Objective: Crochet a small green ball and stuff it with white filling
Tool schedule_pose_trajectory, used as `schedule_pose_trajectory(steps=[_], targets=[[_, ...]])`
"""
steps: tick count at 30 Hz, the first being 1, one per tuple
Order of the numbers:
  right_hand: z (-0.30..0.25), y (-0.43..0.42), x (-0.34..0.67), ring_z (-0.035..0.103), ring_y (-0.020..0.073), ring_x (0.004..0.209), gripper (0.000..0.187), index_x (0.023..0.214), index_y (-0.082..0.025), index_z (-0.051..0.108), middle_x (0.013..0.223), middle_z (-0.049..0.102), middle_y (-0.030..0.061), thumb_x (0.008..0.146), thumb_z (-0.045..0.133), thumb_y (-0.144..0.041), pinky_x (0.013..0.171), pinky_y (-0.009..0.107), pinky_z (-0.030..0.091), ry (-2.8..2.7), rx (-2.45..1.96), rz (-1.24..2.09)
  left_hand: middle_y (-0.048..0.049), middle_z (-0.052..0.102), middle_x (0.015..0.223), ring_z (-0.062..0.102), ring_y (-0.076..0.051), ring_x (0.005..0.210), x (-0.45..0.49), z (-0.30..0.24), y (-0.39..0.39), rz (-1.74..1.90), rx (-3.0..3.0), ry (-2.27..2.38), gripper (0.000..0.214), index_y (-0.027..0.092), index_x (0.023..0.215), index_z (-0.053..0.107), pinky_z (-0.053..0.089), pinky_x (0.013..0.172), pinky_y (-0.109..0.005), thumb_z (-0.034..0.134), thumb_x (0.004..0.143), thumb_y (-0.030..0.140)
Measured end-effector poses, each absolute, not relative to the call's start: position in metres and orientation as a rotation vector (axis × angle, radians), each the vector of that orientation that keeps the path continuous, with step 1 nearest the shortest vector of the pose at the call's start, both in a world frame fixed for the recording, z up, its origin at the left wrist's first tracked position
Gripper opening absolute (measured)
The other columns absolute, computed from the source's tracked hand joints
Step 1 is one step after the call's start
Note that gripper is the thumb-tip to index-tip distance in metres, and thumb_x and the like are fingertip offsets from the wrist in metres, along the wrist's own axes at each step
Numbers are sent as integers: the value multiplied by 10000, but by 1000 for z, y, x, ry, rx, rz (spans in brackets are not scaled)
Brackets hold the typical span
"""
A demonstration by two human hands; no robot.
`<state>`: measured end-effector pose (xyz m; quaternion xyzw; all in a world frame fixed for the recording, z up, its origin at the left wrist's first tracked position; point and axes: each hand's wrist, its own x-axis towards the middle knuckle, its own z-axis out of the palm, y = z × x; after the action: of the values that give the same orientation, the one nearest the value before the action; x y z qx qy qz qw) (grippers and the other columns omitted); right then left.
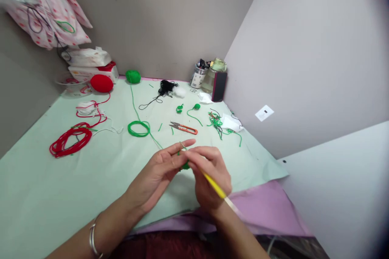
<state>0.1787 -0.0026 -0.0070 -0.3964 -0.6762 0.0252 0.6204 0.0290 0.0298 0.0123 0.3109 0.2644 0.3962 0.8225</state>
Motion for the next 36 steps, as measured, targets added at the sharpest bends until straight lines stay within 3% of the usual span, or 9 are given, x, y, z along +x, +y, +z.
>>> schedule_pose_trajectory(steps=[4, 8, 14, 20, 26, 30, 36], targets=[[6, 1, 190, 673, 157, 726, 200, 999, -261, 805, 838, 716, 27, 1015, 616, -197, 664, 305, 572, -1250, -842, 634, -5, 679, 894, 573, -121, 839, 20, 17, 36, 850, 631, 558, 424, 207, 1185, 810, 434, 861, -234, 880, 786, 331], [9, 4, 191, 638, 132, 684, 167, 935, -250, 815, 814, 697, 14, 997, 668, -298, 649, 280, 542, -1111, -730, 936, -5, 696, 914, 570, -130, 854, 22, 16, 35, 857, 740, 564, 375, 249, 1161, 817, 430, 832, -237, 868, 797, 325], [-2, 8, 190, 634, 133, 787, 123, 957, -277, 826, 908, 746, 18, 976, 708, -304, 729, 272, 511, -1113, -817, 954, -4, 727, 1091, 603, -169, 1065, 18, 10, 33, 842, 1002, 583, 369, 363, 1290, 746, 429, 971, -281, 762, 921, 345], [4, 9, 190, 638, 123, 688, 143, 882, -242, 820, 818, 743, 19, 932, 757, -360, 649, 255, 517, -1000, -815, 1070, 29, 602, 894, 593, -133, 900, 11, 14, 39, 847, 1080, 576, 400, 360, 1267, 756, 467, 914, -269, 814, 873, 318], [8, 10, 189, 652, 126, 669, 182, 860, -218, 792, 840, 743, 30, 954, 726, -359, 636, 265, 535, -999, -766, 1110, 21, 601, 916, 590, -128, 882, 12, 12, 38, 893, 1036, 570, 453, 375, 1283, 749, 485, 862, -256, 831, 849, 276], [7, 10, 191, 662, 125, 665, 213, 878, -218, 771, 840, 736, 26, 995, 673, -367, 644, 272, 545, -1025, -733, 1131, 12, 630, 953, 594, -138, 934, 11, 11, 38, 914, 1081, 584, 424, 372, 1298, 742, 475, 911, -261, 791, 885, 288], [3, 6, 189, 664, 145, 706, 202, 948, -230, 763, 873, 719, 29, 1036, 602, -316, 671, 305, 554, -1129, -815, 953, 19, 642, 931, 617, -144, 928, 18, 12, 34, 950, 1046, 639, 452, 365, 1312, 732, 484, 937, -284, 815, 870, 316]])
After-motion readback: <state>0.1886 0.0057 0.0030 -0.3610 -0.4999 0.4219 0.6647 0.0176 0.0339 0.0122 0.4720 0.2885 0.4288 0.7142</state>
